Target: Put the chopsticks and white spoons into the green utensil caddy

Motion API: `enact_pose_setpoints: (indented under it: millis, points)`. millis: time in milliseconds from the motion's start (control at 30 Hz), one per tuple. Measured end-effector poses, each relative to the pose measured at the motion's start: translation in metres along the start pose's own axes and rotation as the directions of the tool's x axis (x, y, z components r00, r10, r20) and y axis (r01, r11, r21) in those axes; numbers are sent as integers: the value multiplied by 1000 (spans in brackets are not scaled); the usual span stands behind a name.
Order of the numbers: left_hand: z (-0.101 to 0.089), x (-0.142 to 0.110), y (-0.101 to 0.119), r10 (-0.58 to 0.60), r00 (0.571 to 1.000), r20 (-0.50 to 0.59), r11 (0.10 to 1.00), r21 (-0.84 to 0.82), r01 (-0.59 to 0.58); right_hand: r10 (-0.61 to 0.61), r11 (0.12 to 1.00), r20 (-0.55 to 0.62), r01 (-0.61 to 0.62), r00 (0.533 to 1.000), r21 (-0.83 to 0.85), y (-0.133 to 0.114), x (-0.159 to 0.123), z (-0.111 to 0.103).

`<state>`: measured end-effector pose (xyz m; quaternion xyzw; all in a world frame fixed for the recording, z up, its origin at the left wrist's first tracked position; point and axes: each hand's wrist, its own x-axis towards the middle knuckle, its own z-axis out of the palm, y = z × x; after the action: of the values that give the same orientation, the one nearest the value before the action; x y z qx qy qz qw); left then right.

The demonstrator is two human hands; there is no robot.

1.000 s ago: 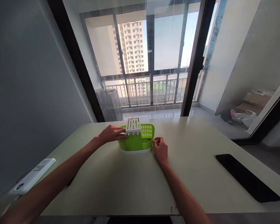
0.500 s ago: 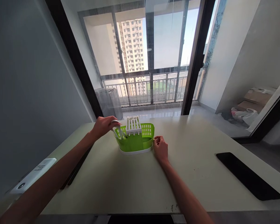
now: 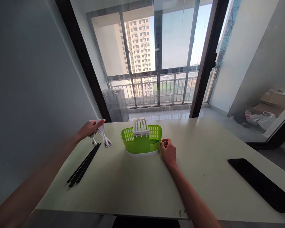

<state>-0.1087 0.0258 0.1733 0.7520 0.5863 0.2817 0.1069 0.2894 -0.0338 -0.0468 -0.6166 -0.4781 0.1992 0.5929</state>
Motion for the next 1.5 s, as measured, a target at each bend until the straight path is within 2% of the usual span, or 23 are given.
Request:
enact_pose_setpoints:
  millis: [67,133,333,500,767,1167,1500]
  points:
    - [7,-11,-13,-21,987,159,998,59,11,1,1000,5,-1,1000,-2,0,-1,-1]
    - [16,-20,-24,-26,966,258,994,111,-3,1,1000,12,-1,1000,-2,0,-1,-2]
    - [34,-30,-48,-5,920,392,978,194,-78,7,1000,15,-7,1000,-17,0,-1,-2]
    - [42,-34,-58,51,916,397,969,203,-142,8,1000,21,-8,1000,-21,2,-1,-2]
    - [50,-41,-59,112,912,394,958,202,-205,12,1000,25,-12,1000,-15,2,-1,-2]
    - [61,-40,-74,161,916,366,948,201,-247,14,1000,23,-14,1000,-24,0,-1,-2]
    - [63,-43,-74,210,915,343,934,206,-291,12,1000,29,-12,1000,-12,1,-1,-1]
